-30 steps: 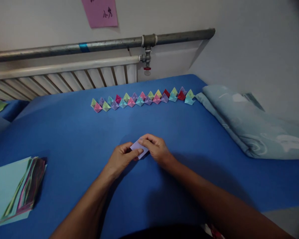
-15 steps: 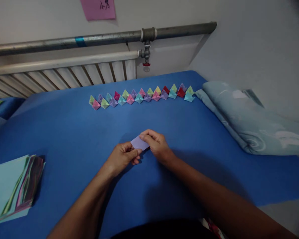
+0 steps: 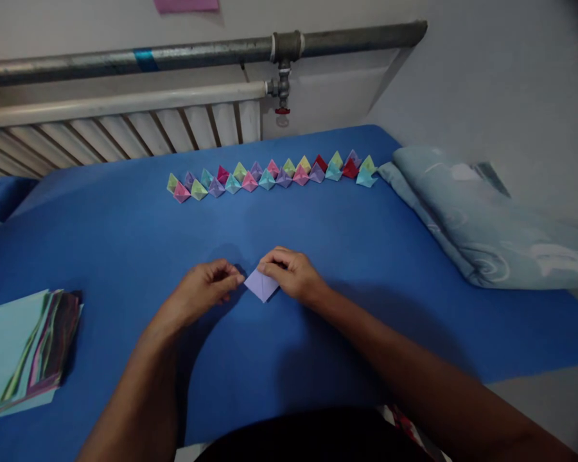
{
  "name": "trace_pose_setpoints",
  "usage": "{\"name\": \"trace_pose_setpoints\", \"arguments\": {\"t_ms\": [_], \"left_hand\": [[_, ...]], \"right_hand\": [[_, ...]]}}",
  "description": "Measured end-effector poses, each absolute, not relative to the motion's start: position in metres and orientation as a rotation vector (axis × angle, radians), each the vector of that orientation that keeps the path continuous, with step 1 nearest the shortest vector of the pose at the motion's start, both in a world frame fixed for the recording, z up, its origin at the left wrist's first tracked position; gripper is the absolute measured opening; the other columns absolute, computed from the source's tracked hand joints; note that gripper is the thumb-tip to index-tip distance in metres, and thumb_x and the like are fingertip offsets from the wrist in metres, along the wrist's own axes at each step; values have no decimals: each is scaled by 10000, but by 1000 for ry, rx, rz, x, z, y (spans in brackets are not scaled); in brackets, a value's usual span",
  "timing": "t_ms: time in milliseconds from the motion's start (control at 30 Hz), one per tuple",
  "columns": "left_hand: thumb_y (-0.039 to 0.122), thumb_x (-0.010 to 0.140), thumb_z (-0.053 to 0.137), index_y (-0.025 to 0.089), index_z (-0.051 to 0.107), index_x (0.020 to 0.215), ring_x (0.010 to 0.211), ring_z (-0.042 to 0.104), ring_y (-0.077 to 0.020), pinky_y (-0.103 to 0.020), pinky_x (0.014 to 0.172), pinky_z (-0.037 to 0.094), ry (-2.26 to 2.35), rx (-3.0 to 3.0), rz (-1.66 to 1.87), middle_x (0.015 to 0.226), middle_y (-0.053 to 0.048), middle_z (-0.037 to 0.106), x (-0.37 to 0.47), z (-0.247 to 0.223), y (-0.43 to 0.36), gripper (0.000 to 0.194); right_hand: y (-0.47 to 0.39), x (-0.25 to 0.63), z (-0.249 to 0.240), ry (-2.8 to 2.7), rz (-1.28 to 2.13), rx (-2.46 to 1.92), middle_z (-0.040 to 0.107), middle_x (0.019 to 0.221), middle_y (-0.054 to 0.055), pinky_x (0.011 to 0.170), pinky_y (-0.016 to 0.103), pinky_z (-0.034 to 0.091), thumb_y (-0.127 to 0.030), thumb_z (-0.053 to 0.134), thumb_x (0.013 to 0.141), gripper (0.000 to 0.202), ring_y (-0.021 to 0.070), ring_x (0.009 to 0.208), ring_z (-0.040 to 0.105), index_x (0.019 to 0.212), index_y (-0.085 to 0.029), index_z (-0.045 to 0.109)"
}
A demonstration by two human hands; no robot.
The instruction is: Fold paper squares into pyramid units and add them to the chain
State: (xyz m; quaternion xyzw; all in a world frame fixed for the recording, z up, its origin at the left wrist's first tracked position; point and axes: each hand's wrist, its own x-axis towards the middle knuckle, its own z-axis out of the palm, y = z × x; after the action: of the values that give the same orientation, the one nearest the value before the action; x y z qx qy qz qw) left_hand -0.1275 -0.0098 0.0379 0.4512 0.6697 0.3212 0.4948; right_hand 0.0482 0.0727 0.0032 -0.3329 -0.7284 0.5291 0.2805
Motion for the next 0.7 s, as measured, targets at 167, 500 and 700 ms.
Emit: {"name": "trace_pose_setpoints", "arguments": {"t_ms": [167,500,700], "left_hand": [[291,782,614,208,682,777,647,568,-124,-241,623,444,1532,1436,904,710,6,648,-117,39,-13,107],[110,834,493,217,652,861,792,621,-133,-265,742,464,1476,1923,713,832,7,669,-115,17,-7,194],[113,820,524,225,607,975,911,624,-172,-361,860,469,1498,2007,631,962,-16,670,-118,14,-14,208]], "right_hand": [[68,43,-3,-2302,987,-937,666,1080,15,893,410,305,-211,592,824,143,208,1016,521,702,-214,667],[72,41,-10,-2422,687,-1007,659,1100,29,850,372,304,-212,593,806,112,220,1005,509,903,-231,646],[68,69,-1,-2354,875,-779,679,912,15,828,321,334,-134,546,797,114,171,881,547,831,-208,627]]}}
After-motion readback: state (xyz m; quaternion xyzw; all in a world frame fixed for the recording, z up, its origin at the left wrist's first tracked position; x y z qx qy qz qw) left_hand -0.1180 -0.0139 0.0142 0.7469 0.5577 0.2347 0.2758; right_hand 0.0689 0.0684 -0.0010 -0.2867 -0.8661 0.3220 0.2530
